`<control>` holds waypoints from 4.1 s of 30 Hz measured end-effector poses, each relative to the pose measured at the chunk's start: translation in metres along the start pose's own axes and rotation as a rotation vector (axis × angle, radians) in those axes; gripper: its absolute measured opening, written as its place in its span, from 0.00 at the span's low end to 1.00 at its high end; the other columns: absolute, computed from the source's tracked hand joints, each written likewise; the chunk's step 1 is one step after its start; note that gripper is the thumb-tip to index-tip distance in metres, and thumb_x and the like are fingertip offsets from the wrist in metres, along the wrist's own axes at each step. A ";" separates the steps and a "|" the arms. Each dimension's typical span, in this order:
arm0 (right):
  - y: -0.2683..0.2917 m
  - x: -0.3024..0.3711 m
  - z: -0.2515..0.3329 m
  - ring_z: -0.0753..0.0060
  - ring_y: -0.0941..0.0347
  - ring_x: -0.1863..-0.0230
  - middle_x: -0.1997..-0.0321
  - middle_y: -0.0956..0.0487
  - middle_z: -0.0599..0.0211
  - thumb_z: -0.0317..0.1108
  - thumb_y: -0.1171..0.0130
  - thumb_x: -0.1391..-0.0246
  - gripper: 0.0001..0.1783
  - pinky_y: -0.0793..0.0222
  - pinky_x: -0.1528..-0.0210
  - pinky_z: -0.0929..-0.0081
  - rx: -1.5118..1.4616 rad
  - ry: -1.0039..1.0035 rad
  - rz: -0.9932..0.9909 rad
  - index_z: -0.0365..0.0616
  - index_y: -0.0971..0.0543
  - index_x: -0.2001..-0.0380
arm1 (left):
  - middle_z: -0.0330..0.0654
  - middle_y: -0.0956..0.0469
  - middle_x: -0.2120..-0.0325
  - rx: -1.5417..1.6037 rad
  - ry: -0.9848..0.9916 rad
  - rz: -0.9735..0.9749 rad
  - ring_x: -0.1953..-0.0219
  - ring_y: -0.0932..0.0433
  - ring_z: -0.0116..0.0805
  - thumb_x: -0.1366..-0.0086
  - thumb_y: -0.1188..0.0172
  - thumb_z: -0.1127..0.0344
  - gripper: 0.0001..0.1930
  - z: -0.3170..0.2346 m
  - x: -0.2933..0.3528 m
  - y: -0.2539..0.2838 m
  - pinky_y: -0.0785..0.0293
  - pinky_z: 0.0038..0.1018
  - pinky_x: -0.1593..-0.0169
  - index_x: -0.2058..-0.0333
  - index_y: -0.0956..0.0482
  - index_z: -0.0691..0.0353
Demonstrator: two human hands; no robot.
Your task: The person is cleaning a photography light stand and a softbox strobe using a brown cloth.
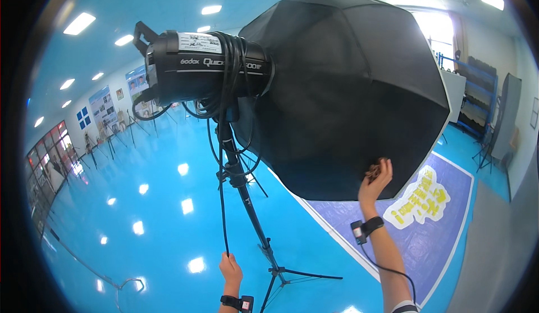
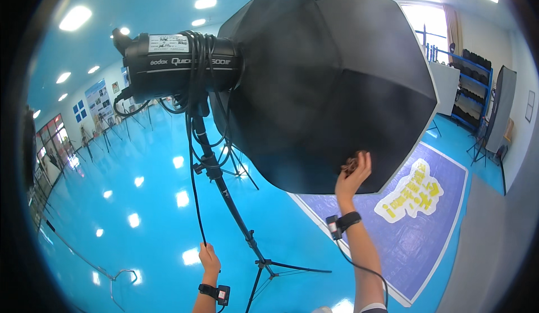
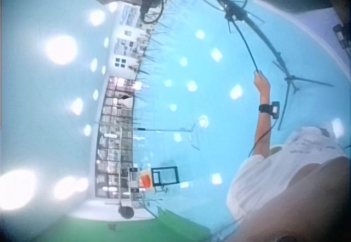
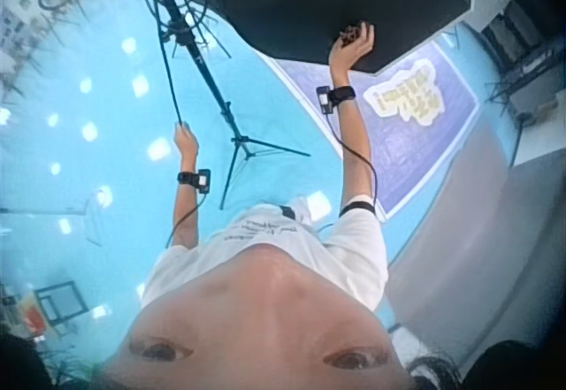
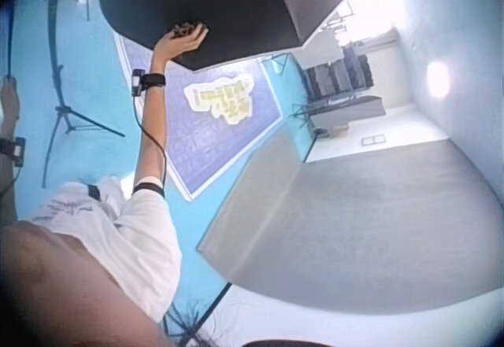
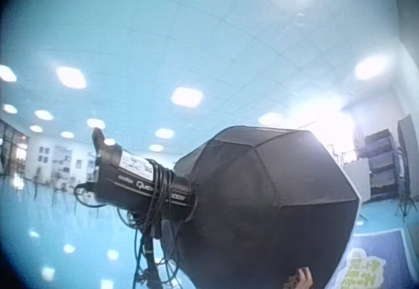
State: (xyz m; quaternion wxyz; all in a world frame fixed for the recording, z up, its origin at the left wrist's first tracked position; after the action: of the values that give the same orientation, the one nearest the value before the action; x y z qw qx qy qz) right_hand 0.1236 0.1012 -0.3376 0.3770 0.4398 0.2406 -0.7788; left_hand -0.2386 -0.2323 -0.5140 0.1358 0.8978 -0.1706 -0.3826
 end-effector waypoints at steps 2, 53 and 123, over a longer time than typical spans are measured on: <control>-0.003 0.028 -0.003 0.48 0.47 0.39 0.37 0.45 0.52 0.14 0.49 0.60 0.34 0.46 0.40 0.62 0.013 -0.036 0.035 0.41 0.37 0.44 | 0.49 0.33 0.85 0.023 0.077 0.031 0.82 0.31 0.48 0.33 0.58 0.65 0.12 -0.006 0.000 -0.007 0.40 0.38 0.78 0.71 0.34 0.67; 0.039 -0.194 -0.015 0.54 0.33 0.49 0.50 0.30 0.58 0.11 0.46 0.71 0.33 0.34 0.48 0.67 -0.377 0.588 0.317 0.41 0.29 0.53 | 0.36 0.30 0.72 -0.473 -1.575 0.125 0.66 0.30 0.31 0.49 0.39 0.67 0.08 -0.491 -0.143 -0.191 0.33 0.25 0.59 0.70 0.27 0.60; -0.104 -0.229 -0.137 0.48 0.47 0.35 0.37 0.41 0.50 0.14 0.51 0.55 0.32 0.50 0.35 0.62 -0.653 0.173 0.347 0.44 0.35 0.43 | 0.41 0.32 0.77 -0.724 -1.521 0.376 0.72 0.30 0.35 0.53 0.40 0.74 0.07 -0.451 -0.171 -0.239 0.33 0.26 0.66 0.74 0.28 0.65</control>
State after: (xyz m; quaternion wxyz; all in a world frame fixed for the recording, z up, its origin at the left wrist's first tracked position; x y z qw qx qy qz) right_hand 0.1848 0.3466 -0.2024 0.6020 0.3948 0.4290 -0.5457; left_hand 0.0299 0.1056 -0.1915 0.3237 0.2559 -0.2286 -0.8817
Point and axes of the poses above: each hand's wrist, its own x-axis away from the middle knuckle, its own y-axis out of the back of the hand, z = x × y, the point moved 8 cm from there along -x, towards the middle knuckle
